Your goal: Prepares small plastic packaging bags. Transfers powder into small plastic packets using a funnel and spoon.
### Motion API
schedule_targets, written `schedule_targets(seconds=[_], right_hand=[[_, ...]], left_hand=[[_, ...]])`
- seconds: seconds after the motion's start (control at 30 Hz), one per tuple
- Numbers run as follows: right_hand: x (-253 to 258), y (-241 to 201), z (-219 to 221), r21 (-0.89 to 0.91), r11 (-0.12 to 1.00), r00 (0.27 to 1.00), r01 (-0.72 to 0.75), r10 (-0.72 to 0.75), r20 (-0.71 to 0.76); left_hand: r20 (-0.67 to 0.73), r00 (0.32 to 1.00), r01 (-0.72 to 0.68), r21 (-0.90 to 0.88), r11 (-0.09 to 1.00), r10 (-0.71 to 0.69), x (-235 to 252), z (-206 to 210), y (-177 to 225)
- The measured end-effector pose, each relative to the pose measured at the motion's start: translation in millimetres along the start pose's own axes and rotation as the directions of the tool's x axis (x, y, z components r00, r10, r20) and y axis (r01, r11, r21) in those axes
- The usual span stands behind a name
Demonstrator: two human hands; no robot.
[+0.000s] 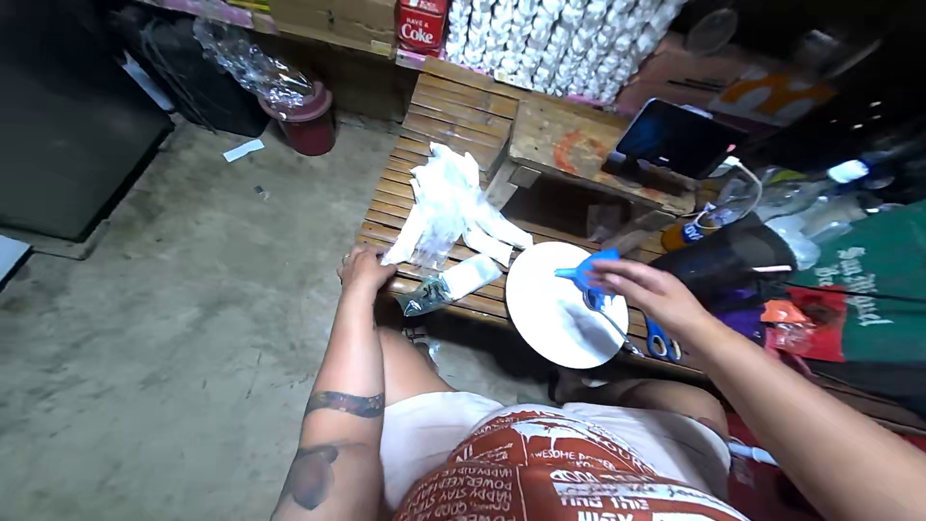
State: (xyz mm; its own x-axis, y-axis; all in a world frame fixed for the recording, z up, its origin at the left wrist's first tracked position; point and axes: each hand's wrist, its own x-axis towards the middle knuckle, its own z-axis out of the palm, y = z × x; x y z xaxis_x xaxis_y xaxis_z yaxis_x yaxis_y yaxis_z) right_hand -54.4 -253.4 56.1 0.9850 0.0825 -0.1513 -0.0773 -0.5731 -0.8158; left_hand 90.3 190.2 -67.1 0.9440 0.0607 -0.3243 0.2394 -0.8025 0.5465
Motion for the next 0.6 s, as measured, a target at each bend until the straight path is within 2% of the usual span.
schedule_targets(seconds=[0.07, 0.13, 0.23, 0.37, 0.5, 0.6], right_hand=[[-52, 41, -15, -0.173, 0.979, 0.990, 0.110, -0.123, -0.069], [-107, 79, -22, -0.348, 0.932, 0.982, 0.105, -0.152, -0.111], [-187, 115, -21, -0.511, 0.859, 0.993, -0.014, -0.048, -0.109], [-260, 151, 7, -0.422, 0.884, 0.977, -0.202, 0.155, -0.144], [-268, 178, 28, -0.340, 0.917, 0.933, -0.209, 0.083, -0.350], [-266, 189, 26, -0.317, 0.936, 0.927, -0.155, 0.026, -0.375]], left_hand=[[-0.016, 1.000, 0.008, 0.032, 0.999, -0.007, -1, 2, 3], [-0.049, 0.999, 0.024, 0.068, 0.997, -0.020, -6, 5, 2], [-0.110, 0.994, 0.035, 0.088, 0.996, -0.025, -9, 5, 4], [-0.112, 0.994, 0.028, 0.148, 0.989, -0.012, -13, 7, 6], [-0.186, 0.982, 0.025, 0.159, 0.987, 0.005, -17, 13, 8], [-0.225, 0.974, 0.039, 0.153, 0.988, -0.003, -21, 17, 7]])
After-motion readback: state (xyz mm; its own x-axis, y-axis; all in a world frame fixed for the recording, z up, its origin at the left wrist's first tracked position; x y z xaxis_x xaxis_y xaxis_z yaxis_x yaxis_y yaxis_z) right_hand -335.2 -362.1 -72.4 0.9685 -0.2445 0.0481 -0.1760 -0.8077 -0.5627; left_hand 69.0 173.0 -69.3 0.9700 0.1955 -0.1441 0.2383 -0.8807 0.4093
